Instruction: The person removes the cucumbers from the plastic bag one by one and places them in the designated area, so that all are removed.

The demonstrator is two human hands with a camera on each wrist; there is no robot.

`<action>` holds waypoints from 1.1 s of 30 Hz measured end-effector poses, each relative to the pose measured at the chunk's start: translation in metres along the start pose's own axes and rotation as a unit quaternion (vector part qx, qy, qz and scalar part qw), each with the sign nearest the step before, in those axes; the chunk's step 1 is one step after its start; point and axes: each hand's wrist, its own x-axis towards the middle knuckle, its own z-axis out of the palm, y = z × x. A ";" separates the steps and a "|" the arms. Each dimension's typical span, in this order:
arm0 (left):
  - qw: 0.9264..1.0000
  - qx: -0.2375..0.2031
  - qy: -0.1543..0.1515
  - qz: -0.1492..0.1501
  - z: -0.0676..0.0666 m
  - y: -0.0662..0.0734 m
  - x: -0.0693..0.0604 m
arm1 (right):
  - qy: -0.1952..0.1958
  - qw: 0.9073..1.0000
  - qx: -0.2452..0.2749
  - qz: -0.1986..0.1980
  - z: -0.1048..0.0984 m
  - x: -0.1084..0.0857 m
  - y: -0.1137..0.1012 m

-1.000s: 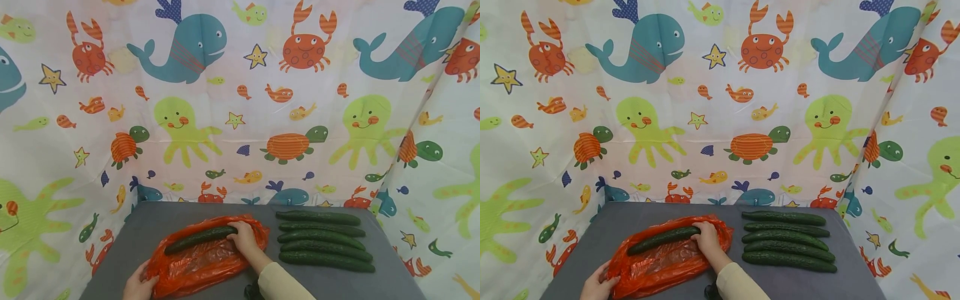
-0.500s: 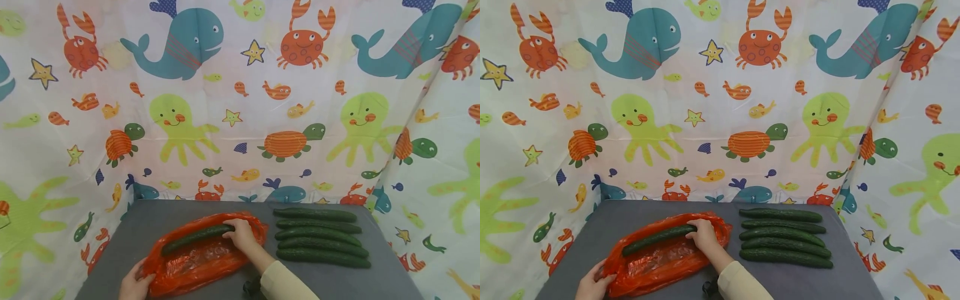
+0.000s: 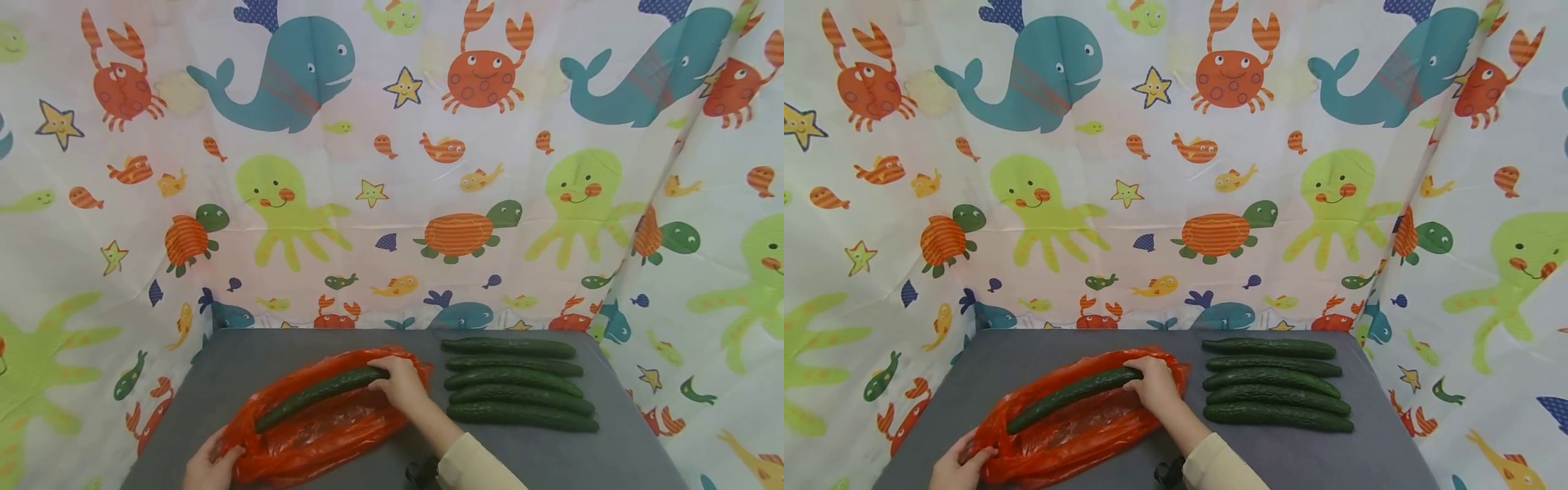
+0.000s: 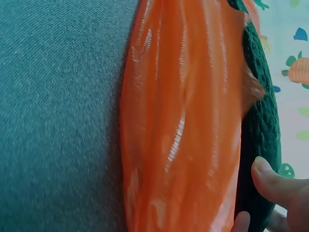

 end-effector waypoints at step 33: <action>1.000 -0.002 0.008 -0.018 0.020 -0.003 0.005 | 0.086 0.986 0.005 0.141 -0.123 -0.109 0.080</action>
